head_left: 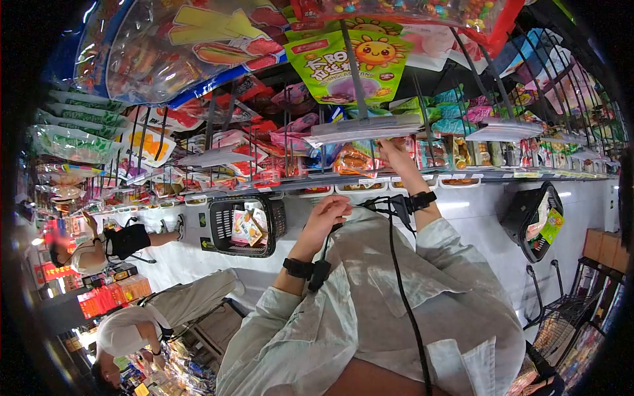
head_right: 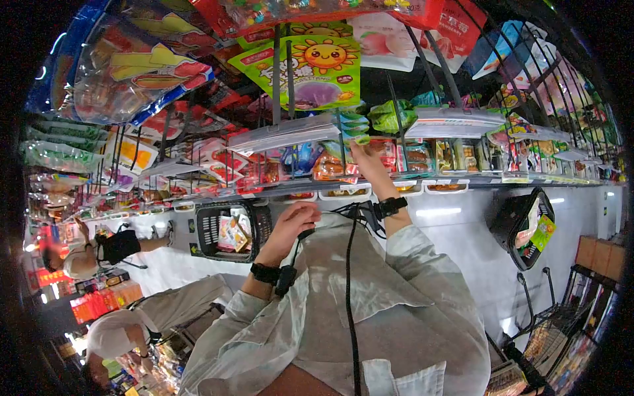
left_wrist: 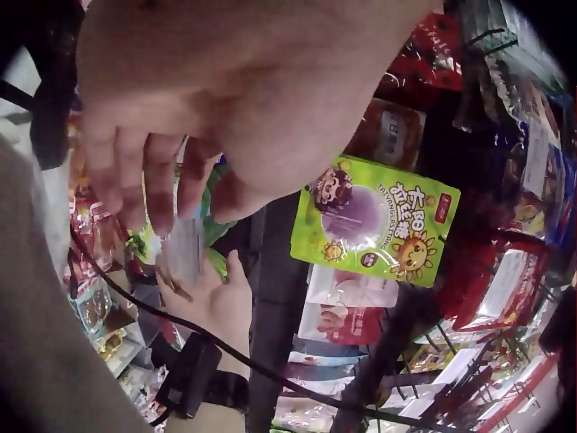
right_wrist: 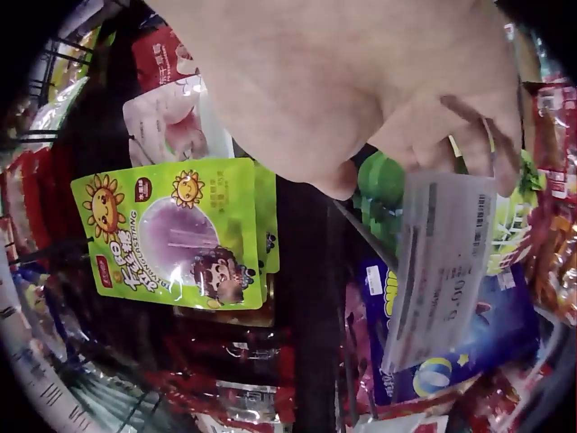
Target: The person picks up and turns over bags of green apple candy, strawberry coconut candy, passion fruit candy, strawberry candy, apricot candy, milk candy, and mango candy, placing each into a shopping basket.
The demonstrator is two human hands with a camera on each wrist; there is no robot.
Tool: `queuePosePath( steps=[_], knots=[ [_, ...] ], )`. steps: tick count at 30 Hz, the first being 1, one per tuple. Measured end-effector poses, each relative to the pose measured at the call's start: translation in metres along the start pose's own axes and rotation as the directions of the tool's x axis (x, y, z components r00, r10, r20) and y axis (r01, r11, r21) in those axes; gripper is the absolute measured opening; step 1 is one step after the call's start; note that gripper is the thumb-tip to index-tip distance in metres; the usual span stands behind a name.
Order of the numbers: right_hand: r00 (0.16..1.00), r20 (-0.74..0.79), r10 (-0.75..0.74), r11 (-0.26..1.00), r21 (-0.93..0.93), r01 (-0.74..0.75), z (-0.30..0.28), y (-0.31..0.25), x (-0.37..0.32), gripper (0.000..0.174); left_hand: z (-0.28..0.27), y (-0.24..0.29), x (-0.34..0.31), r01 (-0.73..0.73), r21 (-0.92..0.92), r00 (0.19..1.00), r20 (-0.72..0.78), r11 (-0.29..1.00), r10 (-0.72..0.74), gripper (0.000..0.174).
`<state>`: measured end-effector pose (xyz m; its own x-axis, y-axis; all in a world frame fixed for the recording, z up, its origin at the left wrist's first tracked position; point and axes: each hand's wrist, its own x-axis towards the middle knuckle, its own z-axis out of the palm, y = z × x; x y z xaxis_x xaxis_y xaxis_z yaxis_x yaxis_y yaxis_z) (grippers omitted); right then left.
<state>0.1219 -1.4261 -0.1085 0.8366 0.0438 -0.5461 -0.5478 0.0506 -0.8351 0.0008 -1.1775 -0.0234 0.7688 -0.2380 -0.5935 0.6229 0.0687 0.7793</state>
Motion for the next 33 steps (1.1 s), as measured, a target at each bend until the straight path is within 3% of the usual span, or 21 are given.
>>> queuePosePath(
  steps=[3,6,13,16,19,20,22,23,26,27,30,33],
  knots=[
    [0.999,-0.031,-0.02,0.995,0.095,0.023,-0.002,0.014,-0.011,0.067,-0.001,-0.001,0.001,-0.007,0.026,1.0,0.004,1.0,0.007,0.03],
    [0.999,0.041,-0.019,0.985,0.17,0.012,-0.012,0.029,-0.019,0.069,-0.004,0.0,-0.004,-0.019,0.016,1.0,-0.002,1.0,0.019,0.03],
    [0.989,-0.073,-0.13,0.966,0.216,0.143,0.001,0.032,-0.064,0.063,-0.026,-0.011,-0.011,-0.008,-0.035,0.999,0.046,0.999,0.01,0.028],
    [0.998,-0.037,-0.051,0.955,0.291,0.059,-0.004,0.047,-0.067,0.06,-0.038,-0.015,-0.016,-0.024,0.007,0.999,0.043,1.0,0.023,0.027],
    [0.996,-0.033,-0.08,0.952,0.293,0.086,-0.002,0.054,-0.084,0.05,-0.048,-0.025,-0.029,-0.026,0.012,0.999,0.043,1.0,0.026,0.027],
    [0.984,-0.054,-0.172,0.953,0.242,0.18,-0.001,0.064,-0.089,0.05,-0.052,-0.03,-0.035,-0.042,0.009,0.998,0.041,0.999,0.041,0.027],
    [0.981,-0.026,-0.19,0.934,0.305,0.189,-0.003,0.074,-0.097,0.051,-0.059,-0.039,-0.049,-0.062,-0.002,0.997,0.039,0.998,0.062,0.028],
    [0.972,-0.021,-0.233,0.938,0.258,0.23,-0.003,0.08,-0.105,0.051,-0.063,-0.042,-0.055,-0.055,-0.025,0.998,0.039,0.998,0.056,0.028],
    [0.986,-0.136,-0.1,0.991,0.072,0.11,0.019,0.069,-0.138,0.045,-0.072,-0.055,-0.067,-0.068,-0.088,0.996,0.051,0.994,0.072,0.029],
    [0.986,-0.161,-0.034,0.985,0.16,0.06,0.026,0.066,-0.148,0.043,-0.073,-0.059,-0.071,-0.089,-0.122,0.994,0.05,0.989,0.095,0.028],
    [0.992,-0.124,0.02,1.0,0.009,-0.019,0.049,0.055,-0.188,0.052,-0.074,-0.073,-0.079,-0.079,-0.182,0.996,0.028,0.98,0.085,0.027],
    [0.998,0.037,-0.045,0.997,0.071,0.042,0.064,0.051,-0.227,0.047,-0.069,-0.112,-0.074,-0.285,-0.118,0.958,-0.079,0.951,0.277,0.043]
  ],
)
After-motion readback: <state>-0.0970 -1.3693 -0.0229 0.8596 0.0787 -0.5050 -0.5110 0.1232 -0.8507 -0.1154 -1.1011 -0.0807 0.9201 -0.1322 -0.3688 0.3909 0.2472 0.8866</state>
